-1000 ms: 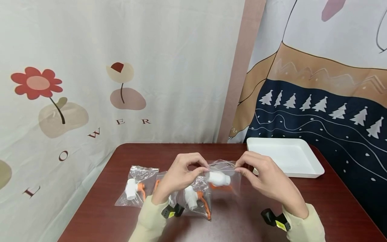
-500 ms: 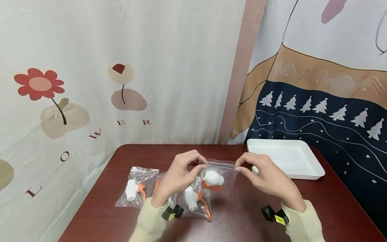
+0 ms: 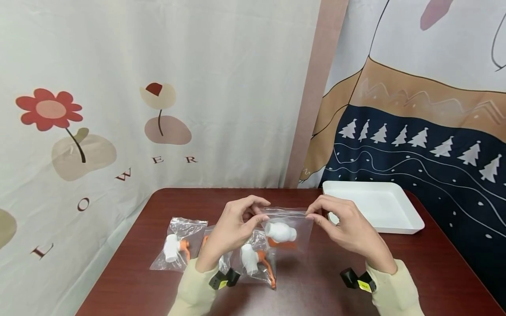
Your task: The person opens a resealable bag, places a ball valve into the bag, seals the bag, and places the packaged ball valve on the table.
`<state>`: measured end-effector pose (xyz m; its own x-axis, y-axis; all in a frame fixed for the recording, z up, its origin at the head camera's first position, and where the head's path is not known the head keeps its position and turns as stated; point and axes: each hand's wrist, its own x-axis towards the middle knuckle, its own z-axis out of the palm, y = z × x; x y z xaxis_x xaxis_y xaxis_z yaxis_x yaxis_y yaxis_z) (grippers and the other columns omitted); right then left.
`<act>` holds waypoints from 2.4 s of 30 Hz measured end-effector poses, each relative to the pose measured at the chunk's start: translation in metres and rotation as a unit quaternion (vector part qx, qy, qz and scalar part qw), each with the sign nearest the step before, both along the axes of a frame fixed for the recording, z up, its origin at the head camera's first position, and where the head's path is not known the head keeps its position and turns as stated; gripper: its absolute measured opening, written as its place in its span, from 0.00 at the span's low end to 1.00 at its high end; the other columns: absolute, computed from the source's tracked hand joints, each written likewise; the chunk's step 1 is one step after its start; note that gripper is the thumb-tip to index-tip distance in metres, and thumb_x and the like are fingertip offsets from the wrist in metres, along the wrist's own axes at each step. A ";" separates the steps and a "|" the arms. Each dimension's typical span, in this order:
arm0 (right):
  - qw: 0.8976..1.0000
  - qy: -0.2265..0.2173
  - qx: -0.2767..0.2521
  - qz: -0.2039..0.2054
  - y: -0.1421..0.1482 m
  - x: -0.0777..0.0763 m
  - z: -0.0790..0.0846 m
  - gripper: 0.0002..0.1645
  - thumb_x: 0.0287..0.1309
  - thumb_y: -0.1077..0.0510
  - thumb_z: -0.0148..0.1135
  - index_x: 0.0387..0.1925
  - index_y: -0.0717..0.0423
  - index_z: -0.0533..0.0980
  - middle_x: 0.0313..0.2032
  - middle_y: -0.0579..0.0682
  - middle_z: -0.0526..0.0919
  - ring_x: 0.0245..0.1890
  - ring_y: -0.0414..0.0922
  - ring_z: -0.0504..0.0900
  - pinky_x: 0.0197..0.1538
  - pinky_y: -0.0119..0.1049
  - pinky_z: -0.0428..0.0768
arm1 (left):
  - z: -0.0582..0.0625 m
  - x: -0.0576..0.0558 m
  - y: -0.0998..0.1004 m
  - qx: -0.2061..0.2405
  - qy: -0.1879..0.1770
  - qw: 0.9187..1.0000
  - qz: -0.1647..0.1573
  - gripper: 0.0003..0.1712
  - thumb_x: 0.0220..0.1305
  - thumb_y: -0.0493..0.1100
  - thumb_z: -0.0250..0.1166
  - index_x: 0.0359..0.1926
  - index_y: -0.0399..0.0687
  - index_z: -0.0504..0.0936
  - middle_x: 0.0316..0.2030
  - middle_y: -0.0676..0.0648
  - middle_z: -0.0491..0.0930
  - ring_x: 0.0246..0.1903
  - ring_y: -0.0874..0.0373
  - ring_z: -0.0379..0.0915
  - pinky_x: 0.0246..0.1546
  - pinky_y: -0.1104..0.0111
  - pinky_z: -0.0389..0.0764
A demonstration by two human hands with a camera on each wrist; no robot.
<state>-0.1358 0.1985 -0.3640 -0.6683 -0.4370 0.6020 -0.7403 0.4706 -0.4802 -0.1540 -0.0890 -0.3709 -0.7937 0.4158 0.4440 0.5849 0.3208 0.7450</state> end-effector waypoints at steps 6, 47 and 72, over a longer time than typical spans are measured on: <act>1.000 0.010 -0.004 0.012 -0.001 0.001 0.000 0.17 0.57 0.66 0.73 0.40 0.40 0.82 0.33 0.37 0.81 0.32 0.32 0.74 0.34 0.22 0.73 | 0.001 0.002 0.001 -0.010 -0.033 0.999 0.036 0.02 0.63 0.37 0.73 0.36 0.45 0.88 0.32 0.51 0.89 0.23 0.66 0.78 0.25 0.74 0.79; 1.000 -0.004 -0.008 0.002 -0.033 0.002 -0.013 0.13 0.60 0.64 0.72 0.40 0.42 0.83 0.37 0.35 0.83 0.37 0.33 0.79 0.42 0.30 0.83 | -0.013 0.012 0.036 0.147 -0.102 0.984 0.013 0.02 0.59 0.40 0.77 0.32 0.46 0.91 0.32 0.46 0.91 0.30 0.51 0.87 0.32 0.73 0.84; 0.999 -0.025 -0.026 0.025 -0.037 0.000 -0.014 0.10 0.61 0.64 0.71 0.35 0.44 0.82 0.32 0.36 0.82 0.32 0.32 0.78 0.36 0.27 0.82 | -0.017 0.007 0.038 0.131 -0.093 0.987 -0.017 0.04 0.60 0.42 0.77 0.31 0.47 0.91 0.30 0.46 0.90 0.22 0.63 0.79 0.24 0.77 0.77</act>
<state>-0.1363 0.1614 -0.3784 -0.6763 -0.4383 0.5920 -0.7366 0.4073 -0.5399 -0.1468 -0.0513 -0.3884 -0.8591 0.3331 0.3887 0.4380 0.0855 0.8949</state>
